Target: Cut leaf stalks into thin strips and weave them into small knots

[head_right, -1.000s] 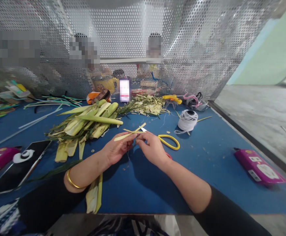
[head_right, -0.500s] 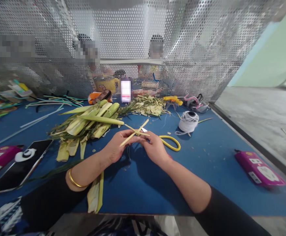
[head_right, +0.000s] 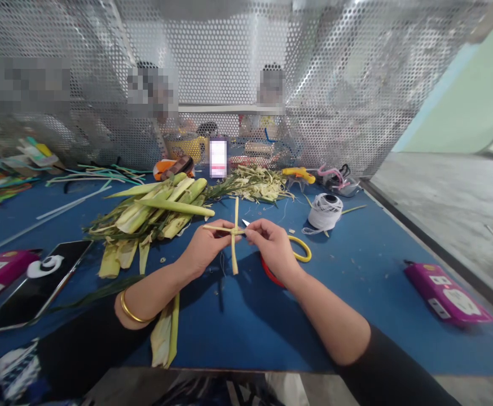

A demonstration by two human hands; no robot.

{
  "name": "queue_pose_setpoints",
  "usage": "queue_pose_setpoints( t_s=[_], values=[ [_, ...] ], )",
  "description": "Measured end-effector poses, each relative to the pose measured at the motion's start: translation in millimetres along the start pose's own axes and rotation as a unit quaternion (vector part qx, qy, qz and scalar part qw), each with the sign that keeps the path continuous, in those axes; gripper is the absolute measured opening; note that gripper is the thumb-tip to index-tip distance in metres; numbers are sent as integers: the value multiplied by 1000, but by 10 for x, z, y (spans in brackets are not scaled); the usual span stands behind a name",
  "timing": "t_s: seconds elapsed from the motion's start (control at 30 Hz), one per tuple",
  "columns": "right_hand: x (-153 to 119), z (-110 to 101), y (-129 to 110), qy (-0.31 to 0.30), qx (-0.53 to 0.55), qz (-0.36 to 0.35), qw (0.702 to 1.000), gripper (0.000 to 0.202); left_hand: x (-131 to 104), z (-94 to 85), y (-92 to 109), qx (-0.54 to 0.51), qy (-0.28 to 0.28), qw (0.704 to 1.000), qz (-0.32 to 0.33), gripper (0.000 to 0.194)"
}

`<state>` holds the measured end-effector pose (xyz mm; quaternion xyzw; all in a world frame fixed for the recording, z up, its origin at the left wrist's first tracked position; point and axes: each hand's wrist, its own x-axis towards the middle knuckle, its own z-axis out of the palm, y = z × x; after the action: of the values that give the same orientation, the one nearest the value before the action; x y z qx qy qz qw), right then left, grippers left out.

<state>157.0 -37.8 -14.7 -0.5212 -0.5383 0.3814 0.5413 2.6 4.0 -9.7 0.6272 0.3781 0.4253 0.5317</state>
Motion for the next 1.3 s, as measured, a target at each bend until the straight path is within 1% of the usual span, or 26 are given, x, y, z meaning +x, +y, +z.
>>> queue_pose_setpoints(
  t_s=[0.13, 0.23, 0.33, 0.4, 0.5, 0.57, 0.63, 0.7, 0.77, 0.83, 0.87, 0.93, 1.0, 1.03, 1.1, 1.23, 1.3],
  values=[
    [17, -27, -15, 7, -31, -12, 999, 21, -1, -2, 10, -4, -63, 998, 12, 17],
    [28, -56, 2, 9, -92, -30, 995, 19, 10, -19, -21, 9, -71, 997, 13, 13],
    [24, -66, 20, 23, -152, -49, 987, 18, 21, -44, -50, 44, -75, 996, 8, 13],
    [14, -64, 19, 32, -188, -72, 979, 17, 30, -61, -54, 76, -66, 995, 11, 16],
    [1, -64, -6, 46, -230, -117, 965, 16, 51, -85, -39, 108, -9, 994, 10, 31],
    [-2, -74, -29, 55, -251, -145, 955, 15, 65, -100, -23, 84, 28, 996, -27, 37],
    [1, -89, -46, 57, -268, -169, 947, 15, 73, -114, -6, 22, 48, 994, -91, 35],
    [7, -105, -51, 57, -279, -183, 941, 16, 76, -129, 13, -59, 63, 985, -152, 30],
    [11, -114, -46, 56, -286, -185, 938, 16, 73, -141, 32, -130, 71, 970, -193, 27],
    [11, -114, -37, 45, -289, -181, 939, 16, 63, -143, 49, -151, 58, 966, -200, 32],
    [10, -110, -34, 34, -289, -179, 940, 16, 55, -138, 54, -133, 42, 972, -191, 34],
    [4, -98, -28, 9, -291, -176, 940, 16, 35, -118, 57, -57, -4, 986, -157, 30],
    [-4, -85, -24, -9, -296, -177, 939, 15, 13, -92, 48, 6, -49, 990, -134, 25],
    [-9, -79, -22, -12, -299, -177, 938, 15, 4, -80, 42, 20, -62, 989, -131, 22],
    [-16, -68, -18, -10, -299, -176, 938, 15, -11, -65, 31, 18, -69, 988, -140, 20],
    [-27, -47, -10, 9, -284, -170, 944, 15, -24, -55, 13, -27, -79, 982, -171, 21],
    [-29, -35, -3, 14, -279, -159, 947, 15, -22, -50, 8, -41, -80, 980, -176, 18]
  ],
)
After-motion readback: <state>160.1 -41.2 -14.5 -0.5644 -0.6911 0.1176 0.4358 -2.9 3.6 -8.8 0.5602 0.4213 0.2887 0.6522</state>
